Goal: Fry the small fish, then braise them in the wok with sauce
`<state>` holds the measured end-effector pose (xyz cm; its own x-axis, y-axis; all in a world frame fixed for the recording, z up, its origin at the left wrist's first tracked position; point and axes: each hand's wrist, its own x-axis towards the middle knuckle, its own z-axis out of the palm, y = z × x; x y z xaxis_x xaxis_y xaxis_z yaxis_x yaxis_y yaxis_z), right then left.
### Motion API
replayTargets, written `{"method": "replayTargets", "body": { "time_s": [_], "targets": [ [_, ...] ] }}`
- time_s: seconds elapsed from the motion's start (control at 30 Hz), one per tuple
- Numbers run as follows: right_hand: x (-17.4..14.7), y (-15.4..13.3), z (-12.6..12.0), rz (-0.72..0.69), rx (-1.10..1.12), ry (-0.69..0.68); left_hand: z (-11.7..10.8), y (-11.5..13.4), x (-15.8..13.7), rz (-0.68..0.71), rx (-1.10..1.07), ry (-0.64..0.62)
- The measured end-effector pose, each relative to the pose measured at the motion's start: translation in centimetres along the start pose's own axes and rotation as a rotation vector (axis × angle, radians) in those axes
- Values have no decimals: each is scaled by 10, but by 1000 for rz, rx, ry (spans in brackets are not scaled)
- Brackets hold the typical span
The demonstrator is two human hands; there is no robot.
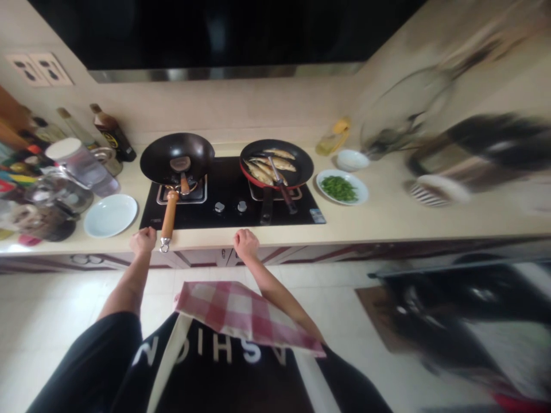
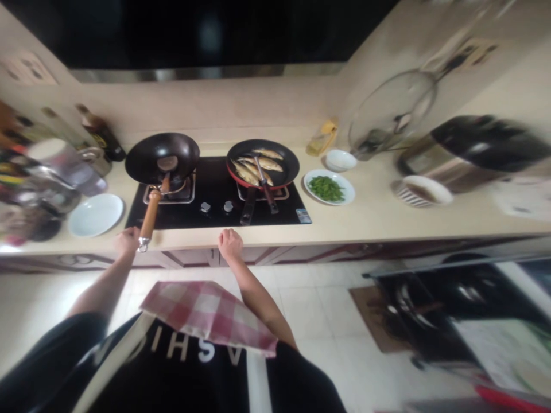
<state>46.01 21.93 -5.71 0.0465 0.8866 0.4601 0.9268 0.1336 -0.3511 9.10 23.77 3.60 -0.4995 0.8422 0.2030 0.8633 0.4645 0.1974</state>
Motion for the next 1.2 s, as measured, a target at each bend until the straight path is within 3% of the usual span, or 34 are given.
{"method": "replayTargets", "body": {
  "time_s": [0.57, 1.2],
  "targets": [
    [-2, 1, -3, -24, -27, 15, 17, -10, 4, 14, 8, 26],
    [-5, 7, 4, -52, -54, 68, 14, -7, -1, 15, 9, 28]
  ]
}}
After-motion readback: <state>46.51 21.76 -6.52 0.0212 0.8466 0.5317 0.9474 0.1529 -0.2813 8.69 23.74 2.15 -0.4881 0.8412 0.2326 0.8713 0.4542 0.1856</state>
